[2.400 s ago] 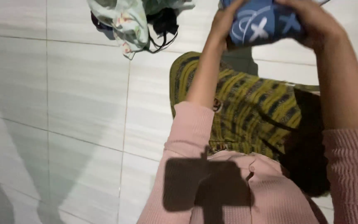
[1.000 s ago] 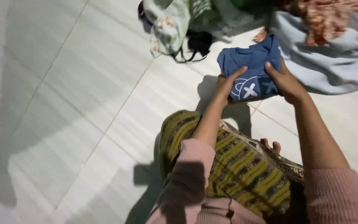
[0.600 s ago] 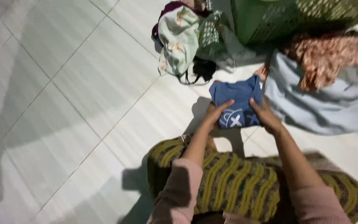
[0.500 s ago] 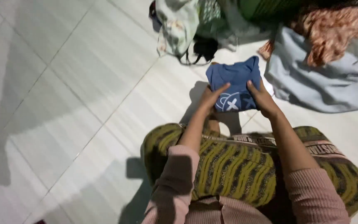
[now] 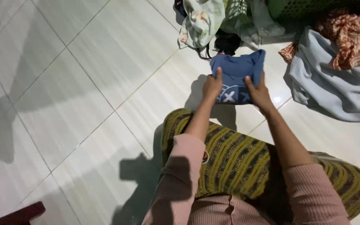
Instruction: Folding various items of clothing on the floor.
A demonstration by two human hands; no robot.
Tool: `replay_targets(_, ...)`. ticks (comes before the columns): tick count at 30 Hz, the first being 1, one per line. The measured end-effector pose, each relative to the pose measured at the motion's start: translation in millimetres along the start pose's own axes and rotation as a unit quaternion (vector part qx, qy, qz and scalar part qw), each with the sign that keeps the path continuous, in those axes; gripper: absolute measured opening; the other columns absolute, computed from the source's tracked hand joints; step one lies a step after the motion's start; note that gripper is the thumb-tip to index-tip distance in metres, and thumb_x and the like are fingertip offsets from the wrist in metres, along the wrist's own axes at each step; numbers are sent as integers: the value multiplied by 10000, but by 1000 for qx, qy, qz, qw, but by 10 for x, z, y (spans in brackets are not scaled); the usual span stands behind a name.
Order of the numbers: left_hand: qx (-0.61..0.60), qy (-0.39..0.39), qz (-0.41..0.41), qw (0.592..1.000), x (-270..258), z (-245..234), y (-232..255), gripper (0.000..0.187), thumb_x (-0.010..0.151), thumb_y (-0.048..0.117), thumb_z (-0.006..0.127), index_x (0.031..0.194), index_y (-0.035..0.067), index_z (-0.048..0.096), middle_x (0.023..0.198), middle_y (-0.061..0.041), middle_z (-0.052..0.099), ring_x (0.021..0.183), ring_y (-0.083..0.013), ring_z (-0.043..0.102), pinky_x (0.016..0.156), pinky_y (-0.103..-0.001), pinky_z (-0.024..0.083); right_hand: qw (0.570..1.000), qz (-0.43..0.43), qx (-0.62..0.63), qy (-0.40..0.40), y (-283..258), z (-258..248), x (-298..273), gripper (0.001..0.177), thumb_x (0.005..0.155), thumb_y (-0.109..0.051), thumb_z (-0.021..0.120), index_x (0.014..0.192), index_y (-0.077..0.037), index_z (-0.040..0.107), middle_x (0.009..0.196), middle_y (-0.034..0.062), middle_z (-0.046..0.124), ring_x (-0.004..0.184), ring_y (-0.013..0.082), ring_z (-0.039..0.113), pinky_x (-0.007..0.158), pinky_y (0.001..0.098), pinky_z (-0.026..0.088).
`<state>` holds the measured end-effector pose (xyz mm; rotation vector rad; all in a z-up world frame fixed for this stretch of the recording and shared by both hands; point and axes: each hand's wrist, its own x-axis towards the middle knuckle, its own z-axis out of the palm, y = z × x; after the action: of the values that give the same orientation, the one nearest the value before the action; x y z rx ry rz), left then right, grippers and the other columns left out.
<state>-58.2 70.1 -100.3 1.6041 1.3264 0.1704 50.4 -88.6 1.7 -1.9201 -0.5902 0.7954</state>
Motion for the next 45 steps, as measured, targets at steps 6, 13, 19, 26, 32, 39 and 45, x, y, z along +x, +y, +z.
replay_targets(6,23,-34,26,999,240,-577,274,1212,700,908,574,1308,-138,491,1211,-340,645,1158,-455,649,979,-486,519,1000,15,22,0,-219,432,341,729,1023,-509,527,1594,-153,246,1411,254,590,1214,379,658,976,429,552)
replay_targets(13,63,56,-79,993,764,-504,-234,1059,965,751,459,1553,-106,255,1541,-322,418,1386,-467,458,1124,-657,310,981,-192,-23,5,369,1027,1072,723,1120,-338,533,1630,14,160,1417,348,568,1288,446,600,1081,459,453)
replay_targets(19,241,189,35,951,344,-357,236,853,1067,598,390,1616,-32,219,1690,-306,112,1584,-505,77,1220,-732,43,995,-96,-13,25,619,1277,1117,746,1096,-356,526,1639,-31,130,1383,276,625,1250,360,675,1089,403,505)
replay_targets(26,269,-17,35,962,92,-220,512,914,994,712,414,1650,181,62,1704,-250,-105,1490,-583,-185,1078,-836,-82,966,-68,162,-192,885,1087,1121,885,1103,-321,590,1679,-82,-38,1648,236,328,1509,361,366,1204,399,312)
replay_targets(32,372,-99,6,923,152,-388,509,1240,806,769,633,1653,209,-77,1696,-236,-181,1486,-553,-227,1069,-834,-7,963,-93,-219,-125,1036,425,1140,501,801,-214,837,1246,-69,659,1468,175,597,1362,371,507,1140,426,413)
replay_targets(39,467,131,108,868,535,-268,-74,1192,827,600,767,1648,281,-36,1701,-193,-102,1532,-555,-13,1013,-898,210,879,-133,-379,257,675,-1029,809,464,971,-166,763,1366,-33,561,1493,292,437,1399,481,422,1171,614,343)
replay_targets(45,444,117,33,888,545,-381,80,1201,841,578,777,1647,261,-54,1691,-204,-125,1504,-591,-39,984,-918,150,803,-1,-551,226,1222,-2014,609,760,879,-329,755,1588,-223,500,1534,336,387,1263,640,435,938,747,389)
